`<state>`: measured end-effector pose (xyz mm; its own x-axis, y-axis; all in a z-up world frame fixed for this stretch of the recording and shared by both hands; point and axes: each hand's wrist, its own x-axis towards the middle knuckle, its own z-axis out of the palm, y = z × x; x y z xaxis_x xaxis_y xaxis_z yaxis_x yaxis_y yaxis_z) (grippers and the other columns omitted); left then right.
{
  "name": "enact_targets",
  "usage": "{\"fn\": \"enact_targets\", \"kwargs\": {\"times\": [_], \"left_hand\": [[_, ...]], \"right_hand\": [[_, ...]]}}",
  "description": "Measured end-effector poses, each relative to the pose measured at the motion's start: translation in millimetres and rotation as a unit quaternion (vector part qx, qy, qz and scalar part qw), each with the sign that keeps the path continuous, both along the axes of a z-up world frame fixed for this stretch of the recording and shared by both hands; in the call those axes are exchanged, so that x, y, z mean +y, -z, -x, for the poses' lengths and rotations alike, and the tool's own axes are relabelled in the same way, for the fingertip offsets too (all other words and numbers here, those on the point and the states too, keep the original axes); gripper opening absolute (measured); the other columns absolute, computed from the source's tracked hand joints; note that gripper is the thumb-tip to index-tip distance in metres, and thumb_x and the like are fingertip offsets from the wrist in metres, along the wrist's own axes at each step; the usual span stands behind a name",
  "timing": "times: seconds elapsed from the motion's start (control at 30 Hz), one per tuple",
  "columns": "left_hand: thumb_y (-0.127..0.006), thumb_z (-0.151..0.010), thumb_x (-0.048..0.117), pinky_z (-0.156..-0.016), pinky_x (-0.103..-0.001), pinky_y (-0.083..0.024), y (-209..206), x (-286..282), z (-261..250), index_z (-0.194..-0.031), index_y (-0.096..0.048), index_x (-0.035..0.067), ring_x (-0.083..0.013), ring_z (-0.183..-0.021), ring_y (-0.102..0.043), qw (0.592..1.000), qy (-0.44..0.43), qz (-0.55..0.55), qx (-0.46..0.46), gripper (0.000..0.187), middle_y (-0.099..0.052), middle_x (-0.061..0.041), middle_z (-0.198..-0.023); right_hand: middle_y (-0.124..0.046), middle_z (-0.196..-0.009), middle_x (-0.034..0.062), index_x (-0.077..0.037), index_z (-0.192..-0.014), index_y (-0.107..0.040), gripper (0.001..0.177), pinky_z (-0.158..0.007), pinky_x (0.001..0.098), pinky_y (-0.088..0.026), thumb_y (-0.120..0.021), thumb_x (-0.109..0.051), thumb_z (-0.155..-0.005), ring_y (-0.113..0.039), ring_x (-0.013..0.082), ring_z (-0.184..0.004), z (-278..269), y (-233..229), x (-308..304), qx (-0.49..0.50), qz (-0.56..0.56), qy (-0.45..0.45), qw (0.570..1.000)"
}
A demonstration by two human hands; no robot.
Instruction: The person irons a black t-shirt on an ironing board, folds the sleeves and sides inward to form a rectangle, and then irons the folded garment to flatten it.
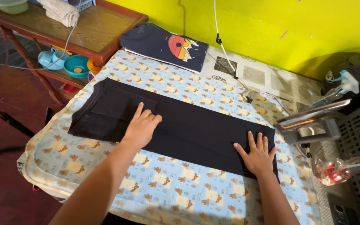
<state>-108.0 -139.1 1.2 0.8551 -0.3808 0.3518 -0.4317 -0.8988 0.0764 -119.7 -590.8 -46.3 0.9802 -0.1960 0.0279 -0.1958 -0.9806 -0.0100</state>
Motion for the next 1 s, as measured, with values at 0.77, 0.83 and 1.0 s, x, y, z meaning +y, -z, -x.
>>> {"fn": "enact_targets", "kwargs": {"times": [0.77,0.83,1.0], "left_hand": [[-0.073,-0.079,0.029,-0.128,-0.052,-0.004,-68,19,8,-0.092,-0.085,0.020,-0.0200,-0.133,-0.043,0.990,0.036,-0.066,0.117,0.020,-0.064,-0.001,-0.123],[-0.074,-0.079,0.037,-0.124,-0.054,-0.001,-77,11,12,-0.095,-0.086,0.020,-0.0241,-0.143,-0.033,0.987,0.015,-0.081,0.140,0.026,-0.059,-0.002,-0.141],[-0.064,-0.093,0.044,-0.126,-0.054,-0.009,-35,-33,-5,-0.117,-0.078,0.017,-0.0295,-0.148,-0.033,0.989,0.089,0.105,0.051,0.039,-0.056,-0.010,-0.147]], "right_hand": [[-0.010,-0.171,0.0077,-0.036,-0.162,-0.019,0.102,-0.120,0.0649,-0.002,-0.035,-0.092,-0.078,-0.005,0.0278,-0.158,-3,-1,-1,0.023,-0.014,0.006,1.000],[-0.006,-0.171,0.0090,-0.035,-0.162,-0.017,0.107,-0.119,0.0657,0.003,-0.041,-0.093,-0.075,-0.002,0.0287,-0.158,-4,-6,-2,0.050,-0.032,0.007,0.998],[-0.004,-0.167,0.0228,-0.025,-0.164,-0.015,0.128,-0.114,0.0635,0.005,-0.060,-0.094,-0.067,0.003,0.0386,-0.154,-14,-27,10,0.053,-0.005,-0.021,0.998]]}}
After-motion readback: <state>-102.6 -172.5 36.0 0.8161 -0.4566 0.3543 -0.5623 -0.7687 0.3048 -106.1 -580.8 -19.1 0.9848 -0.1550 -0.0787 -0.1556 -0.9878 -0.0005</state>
